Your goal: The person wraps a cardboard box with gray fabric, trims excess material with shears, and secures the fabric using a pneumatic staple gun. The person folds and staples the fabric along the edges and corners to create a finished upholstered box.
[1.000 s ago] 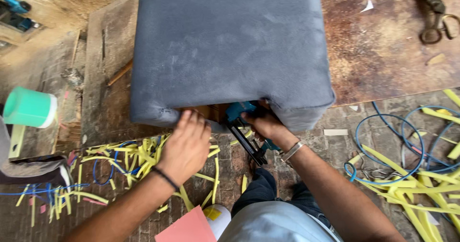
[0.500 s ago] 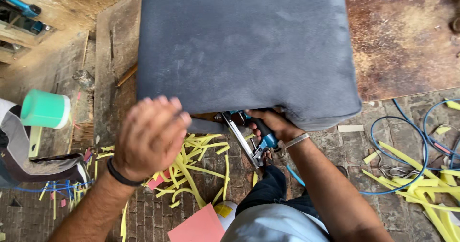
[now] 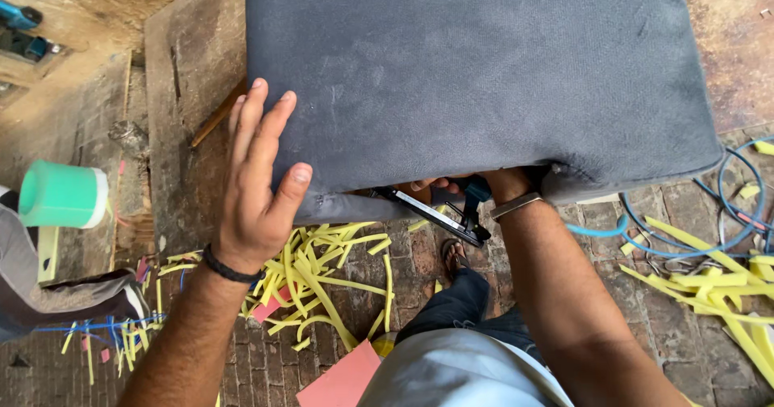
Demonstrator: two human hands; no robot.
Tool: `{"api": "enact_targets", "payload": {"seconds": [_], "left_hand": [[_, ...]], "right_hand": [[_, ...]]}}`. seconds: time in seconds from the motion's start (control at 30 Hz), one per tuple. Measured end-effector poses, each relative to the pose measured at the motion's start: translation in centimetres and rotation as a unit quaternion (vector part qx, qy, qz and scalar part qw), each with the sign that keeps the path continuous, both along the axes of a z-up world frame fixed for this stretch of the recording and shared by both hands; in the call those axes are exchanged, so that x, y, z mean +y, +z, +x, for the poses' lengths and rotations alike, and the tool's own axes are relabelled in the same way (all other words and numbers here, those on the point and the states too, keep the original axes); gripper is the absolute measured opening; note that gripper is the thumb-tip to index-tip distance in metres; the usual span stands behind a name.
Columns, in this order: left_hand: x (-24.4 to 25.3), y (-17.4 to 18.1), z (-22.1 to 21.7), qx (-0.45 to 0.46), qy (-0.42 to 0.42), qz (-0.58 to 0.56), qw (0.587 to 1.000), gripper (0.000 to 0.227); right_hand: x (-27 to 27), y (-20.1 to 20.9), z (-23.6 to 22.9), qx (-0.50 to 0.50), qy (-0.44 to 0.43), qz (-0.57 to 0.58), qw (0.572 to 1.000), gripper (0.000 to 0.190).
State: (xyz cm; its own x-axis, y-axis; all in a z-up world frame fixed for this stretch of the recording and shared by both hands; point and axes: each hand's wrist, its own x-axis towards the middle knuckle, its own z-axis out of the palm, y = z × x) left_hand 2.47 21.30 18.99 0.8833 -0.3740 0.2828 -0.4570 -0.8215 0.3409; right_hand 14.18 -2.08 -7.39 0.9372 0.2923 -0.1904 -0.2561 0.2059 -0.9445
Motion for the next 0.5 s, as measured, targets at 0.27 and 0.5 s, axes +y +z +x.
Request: {"api": "enact_targets", "payload": {"seconds": [0.27, 0.5], "left_hand": [[0.5, -0.1, -0.9, 0.0, -0.009, 0.003, 1.0, 0.064], [0.0, 0.0, -0.5, -0.008, -0.024, -0.015, 1.0, 0.063]], "right_hand": [[0.4, -0.9, -0.5, 0.0, -0.091, -0.009, 0.996, 0.022], [-0.3, -3.2, -2.1, 0.02, -0.139, -0.012, 0.99, 0.022]]}}
